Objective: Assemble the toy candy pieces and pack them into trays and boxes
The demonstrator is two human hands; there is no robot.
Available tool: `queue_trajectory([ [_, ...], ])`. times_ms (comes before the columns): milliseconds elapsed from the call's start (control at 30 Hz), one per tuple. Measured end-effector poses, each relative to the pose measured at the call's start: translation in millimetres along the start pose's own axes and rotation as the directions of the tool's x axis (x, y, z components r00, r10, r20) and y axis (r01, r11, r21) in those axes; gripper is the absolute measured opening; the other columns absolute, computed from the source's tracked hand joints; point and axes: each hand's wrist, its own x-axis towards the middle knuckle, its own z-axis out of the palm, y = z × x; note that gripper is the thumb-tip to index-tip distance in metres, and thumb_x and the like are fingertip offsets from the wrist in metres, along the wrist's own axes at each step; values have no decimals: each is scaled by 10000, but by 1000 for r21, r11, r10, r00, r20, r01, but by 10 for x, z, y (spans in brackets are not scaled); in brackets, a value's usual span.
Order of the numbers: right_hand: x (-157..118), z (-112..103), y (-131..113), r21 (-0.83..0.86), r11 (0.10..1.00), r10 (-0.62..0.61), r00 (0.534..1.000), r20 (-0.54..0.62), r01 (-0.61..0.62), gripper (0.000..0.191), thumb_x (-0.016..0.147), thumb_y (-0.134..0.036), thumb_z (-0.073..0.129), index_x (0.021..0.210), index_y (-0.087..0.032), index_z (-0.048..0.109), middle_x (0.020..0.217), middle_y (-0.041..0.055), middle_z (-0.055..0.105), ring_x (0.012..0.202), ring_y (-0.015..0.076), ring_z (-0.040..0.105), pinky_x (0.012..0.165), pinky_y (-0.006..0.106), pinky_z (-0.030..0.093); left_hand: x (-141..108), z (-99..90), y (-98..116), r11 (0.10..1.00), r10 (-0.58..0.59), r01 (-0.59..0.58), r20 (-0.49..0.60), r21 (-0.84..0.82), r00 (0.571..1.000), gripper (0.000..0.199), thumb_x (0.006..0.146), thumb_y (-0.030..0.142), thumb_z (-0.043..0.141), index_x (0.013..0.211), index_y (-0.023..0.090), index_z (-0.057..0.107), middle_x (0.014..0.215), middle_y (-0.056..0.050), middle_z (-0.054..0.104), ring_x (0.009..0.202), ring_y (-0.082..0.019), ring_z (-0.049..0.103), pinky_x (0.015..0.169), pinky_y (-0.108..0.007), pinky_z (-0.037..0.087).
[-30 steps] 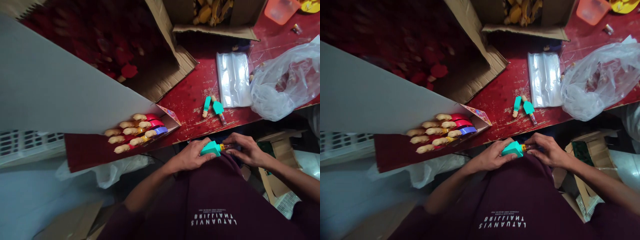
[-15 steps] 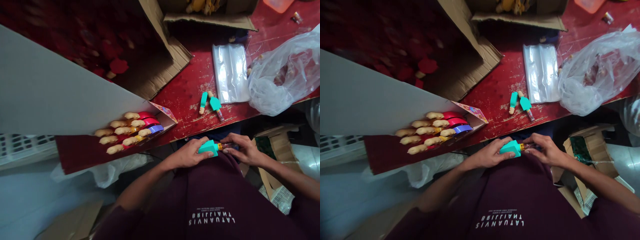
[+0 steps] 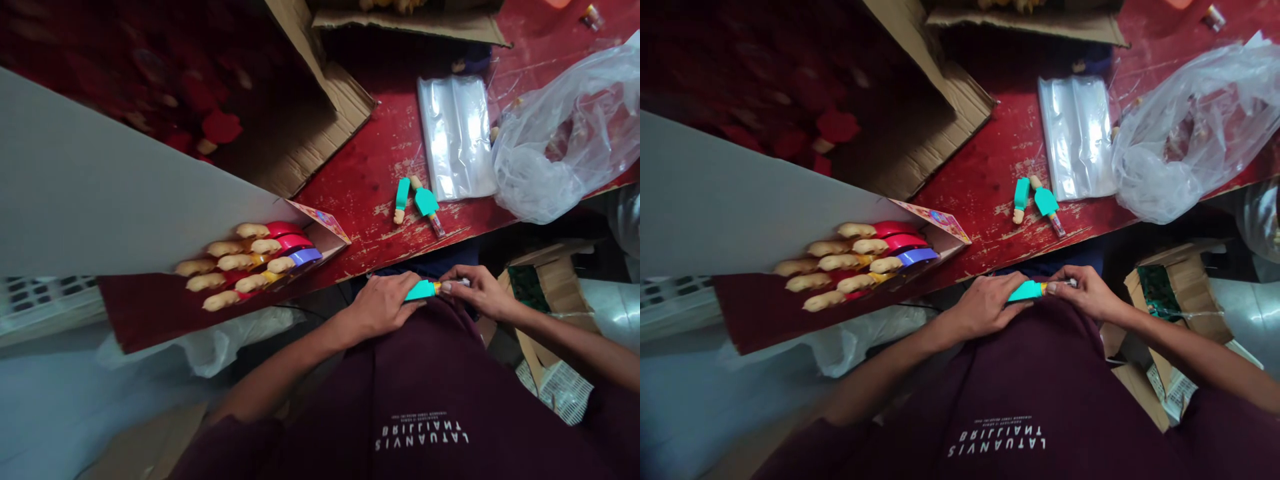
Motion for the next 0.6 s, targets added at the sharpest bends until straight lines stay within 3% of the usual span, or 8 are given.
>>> queue_trajectory([
  [100,63,28,63,93,960,257,963,82,-264,517,885,-672,595,732,-178,573,562,-12,605,364,85,446,377,233,356,37,44,-31,995,35,-36,11,92,999,294,1000,408,489,1177,198,592,1084,-102,694,957,-252,673,779,-350,500],
  [167,95,2,73,0,973,230,968,104,-232,549,919,-690,524,722,-179,573,557,-3,597,378,94,450,393,242,363,75,34,-98,1000,28,-28,33,2,999,311,984,446,513,1168,208,591,1042,-80,697,919,-239,669,776,-344,499],
  [267,105,-83,40,-312,935,-151,985,83,170,497,938,-627,565,937,-145,687,788,71,685,642,157,611,573,277,473,120,-36,-210,969,-16,40,103,-244,995,366,940,543,549,1075,206,591,877,-16,667,771,-180,624,686,-281,458],
  [333,94,-134,16,-492,759,-419,899,130,426,425,948,-538,609,1089,-148,701,898,99,683,783,186,622,681,304,494,128,-87,-244,923,-4,69,169,-379,986,400,924,585,551,998,193,580,785,13,622,689,-147,575,622,-247,415],
  [400,89,-160,12,-531,666,-506,840,194,524,384,974,-484,584,1112,-145,700,858,91,660,760,176,592,677,299,480,120,-108,-224,916,17,57,181,-398,983,407,923,585,553,1000,186,578,788,7,622,684,-147,572,613,-246,411],
  [467,100,-161,31,-455,769,-409,893,190,449,389,990,-498,547,1015,-142,703,771,51,629,668,143,549,606,264,445,111,-90,-166,963,16,17,122,-268,992,374,941,533,553,1075,185,586,883,-30,666,767,-182,621,669,-275,445],
  [533,131,-153,58,-309,929,-155,971,181,205,484,984,-584,512,859,-144,672,641,-7,552,536,102,458,502,231,374,118,-46,-110,997,22,-17,59,-76,998,328,965,462,538,1140,188,588,1008,-75,693,876,-227,658,740,-316,474],
  [600,169,-153,77,-198,979,102,969,224,-58,581,977,-661,454,742,-154,615,528,-56,431,431,73,330,422,217,287,149,-3,-96,998,45,-47,47,34,998,301,980,425,519,1153,190,591,1078,-97,696,937,-250,671,774,-339,487],
])
